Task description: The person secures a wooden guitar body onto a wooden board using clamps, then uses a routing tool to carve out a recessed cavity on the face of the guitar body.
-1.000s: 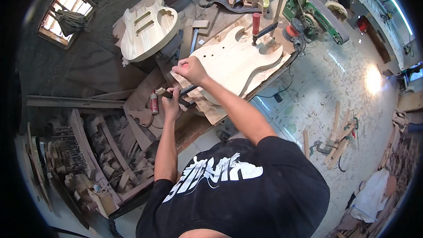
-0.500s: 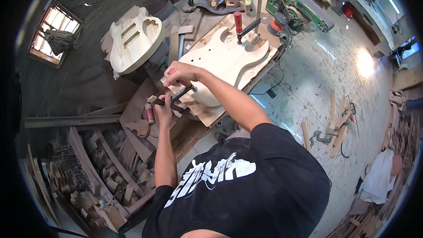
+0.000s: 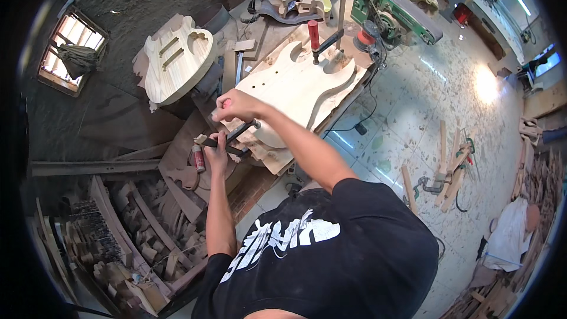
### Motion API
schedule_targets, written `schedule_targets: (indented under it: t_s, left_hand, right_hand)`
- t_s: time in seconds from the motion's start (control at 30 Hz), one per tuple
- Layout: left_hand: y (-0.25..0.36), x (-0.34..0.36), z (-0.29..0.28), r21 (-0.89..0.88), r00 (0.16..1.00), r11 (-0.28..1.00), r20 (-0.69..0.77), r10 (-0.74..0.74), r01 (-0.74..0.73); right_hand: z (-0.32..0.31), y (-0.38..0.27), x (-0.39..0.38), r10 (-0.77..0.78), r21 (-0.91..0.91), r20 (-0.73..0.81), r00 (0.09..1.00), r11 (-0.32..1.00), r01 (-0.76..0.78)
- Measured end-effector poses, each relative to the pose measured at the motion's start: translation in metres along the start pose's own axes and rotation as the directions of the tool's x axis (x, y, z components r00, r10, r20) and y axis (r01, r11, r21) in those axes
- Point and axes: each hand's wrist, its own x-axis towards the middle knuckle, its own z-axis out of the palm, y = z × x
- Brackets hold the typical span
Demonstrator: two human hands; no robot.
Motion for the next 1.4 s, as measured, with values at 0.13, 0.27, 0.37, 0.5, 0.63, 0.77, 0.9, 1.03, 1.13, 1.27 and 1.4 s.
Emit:
schedule_targets:
  t_s: [0.13,0.27,0.37,0.5,0.63,0.77,0.9,1.03,1.13,1.27,1.4]
  left_hand:
    - [-0.01,-0.001,-0.005,0.037,0.999,0.999,-0.004,-0.038,0.038]
    - [0.0,0.001,0.002,0.033,1.0,0.999,-0.007,0.01,-0.01]
    - [-0.005,-0.001,-0.001,0.039,1.0,0.999,-0.01,-0.016,0.016]
    - [-0.002,0.0,-0.001,0.101,1.0,0.995,-0.001,0.016,-0.016]
    - [-0.015,0.003,-0.005,-0.004,1.0,1.0,0.002,-0.019,0.019]
    - [-0.006,0.0,-0.001,0.03,1.0,1.0,-0.013,-0.006,0.007]
    - [-0.003,0.002,0.001,0.062,1.0,0.998,0.015,-0.01,0.009]
    - [-0.005,0.0,-0.001,0.068,1.0,0.998,-0.006,0.017,-0.017]
    - [-0.015,0.0,-0.007,0.02,0.999,0.999,-0.013,-0.039,0.039]
    - [0.001,0.003,0.002,0.061,1.0,0.998,0.011,-0.007,0.006]
    - [0.009,-0.003,0.001,-0.09,0.997,0.994,0.049,-0.058,0.063]
  right_hand:
    - [-0.013,-0.018,0.003,0.14,-0.069,0.305,0.942,0.99,-0.125]
    - [0.008,0.023,0.003,-0.202,-0.077,-0.178,0.963,0.978,0.191]
    - [0.043,0.023,0.004,-0.299,-0.306,-0.631,0.716,0.944,0.124]
    - [0.057,0.016,-0.001,-0.228,-0.276,-0.758,0.611,0.961,0.016]
    - [0.012,0.009,-0.002,-0.103,-0.134,-0.172,0.98,0.988,0.08]
    - [-0.012,-0.031,-0.002,0.083,-0.007,0.226,0.971,0.996,-0.083]
    - [-0.007,0.01,0.005,0.009,0.071,0.091,0.996,0.997,-0.016]
    - [0.035,0.027,0.007,-0.341,-0.317,-0.569,0.748,0.931,0.183]
    - [0.054,0.014,0.001,-0.319,-0.346,-0.671,0.669,0.933,0.098]
    - [0.017,0.009,0.002,-0.33,-0.41,-0.552,0.766,0.907,0.096]
    - [-0.014,-0.024,-0.003,0.02,-0.014,0.188,0.982,1.0,-0.017]
